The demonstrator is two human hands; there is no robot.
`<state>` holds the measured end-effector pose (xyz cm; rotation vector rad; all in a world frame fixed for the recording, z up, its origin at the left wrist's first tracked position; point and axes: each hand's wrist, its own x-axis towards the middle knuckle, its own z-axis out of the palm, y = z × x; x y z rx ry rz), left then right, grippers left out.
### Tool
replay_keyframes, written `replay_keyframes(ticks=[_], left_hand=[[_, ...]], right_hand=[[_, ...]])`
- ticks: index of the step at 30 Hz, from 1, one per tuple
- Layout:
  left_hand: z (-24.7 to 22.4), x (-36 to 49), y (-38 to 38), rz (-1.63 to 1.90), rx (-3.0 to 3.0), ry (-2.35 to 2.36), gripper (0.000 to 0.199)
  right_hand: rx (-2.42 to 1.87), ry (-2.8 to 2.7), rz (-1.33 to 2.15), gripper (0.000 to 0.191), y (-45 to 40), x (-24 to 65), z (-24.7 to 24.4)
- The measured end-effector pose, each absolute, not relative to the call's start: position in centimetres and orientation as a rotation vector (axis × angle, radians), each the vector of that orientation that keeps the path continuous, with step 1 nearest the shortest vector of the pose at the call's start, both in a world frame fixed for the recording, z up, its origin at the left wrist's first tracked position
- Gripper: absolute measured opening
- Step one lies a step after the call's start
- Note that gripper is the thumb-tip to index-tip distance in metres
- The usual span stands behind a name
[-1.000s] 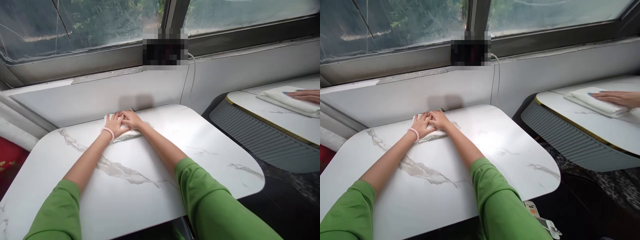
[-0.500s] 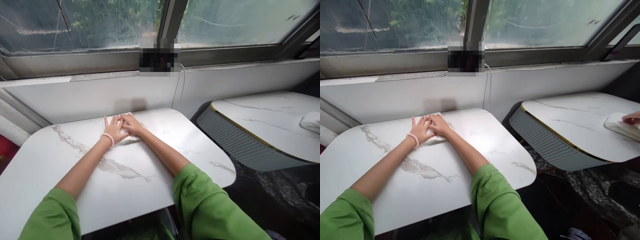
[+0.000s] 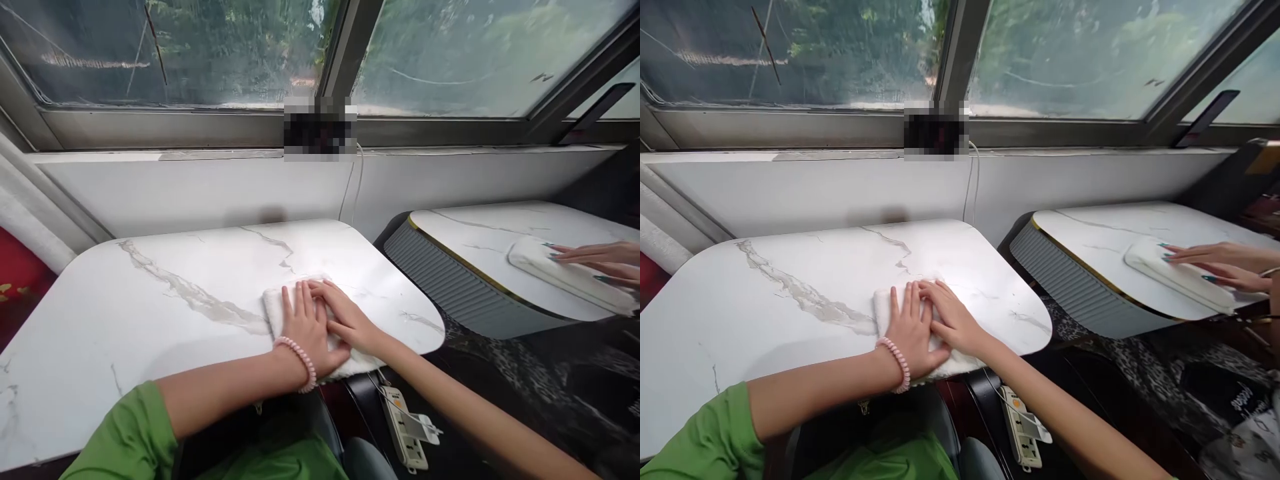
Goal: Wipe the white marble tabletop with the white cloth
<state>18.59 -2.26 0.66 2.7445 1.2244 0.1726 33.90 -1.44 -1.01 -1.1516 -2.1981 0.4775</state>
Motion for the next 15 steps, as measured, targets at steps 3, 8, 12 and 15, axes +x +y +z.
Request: replay_keyframes(ticks=[3,8,12,15], left_hand=[[0.5,20.0,-2.4,0.216,2.732,1.184,0.089],[0.3,21.4,-1.3,0.236,2.711,1.155,0.089],[0.2,21.8,-0.1,0.251,2.705,1.17,0.088],[0.1,22.0,0.8,0.263,2.699,1.188,0.088]], right_hand=[[-1.213,-2.171,0.479,0.04,-2.1,35.4,-1.0],[-1.221,-2.161,0.479,0.035,-0.9,36.9,-1.1],[-1.22,-2.153,0.463,0.033,0.3,37.2,-1.1],[-1.211,-2.125,0.48,0.031,1.3,37.2,-1.1]])
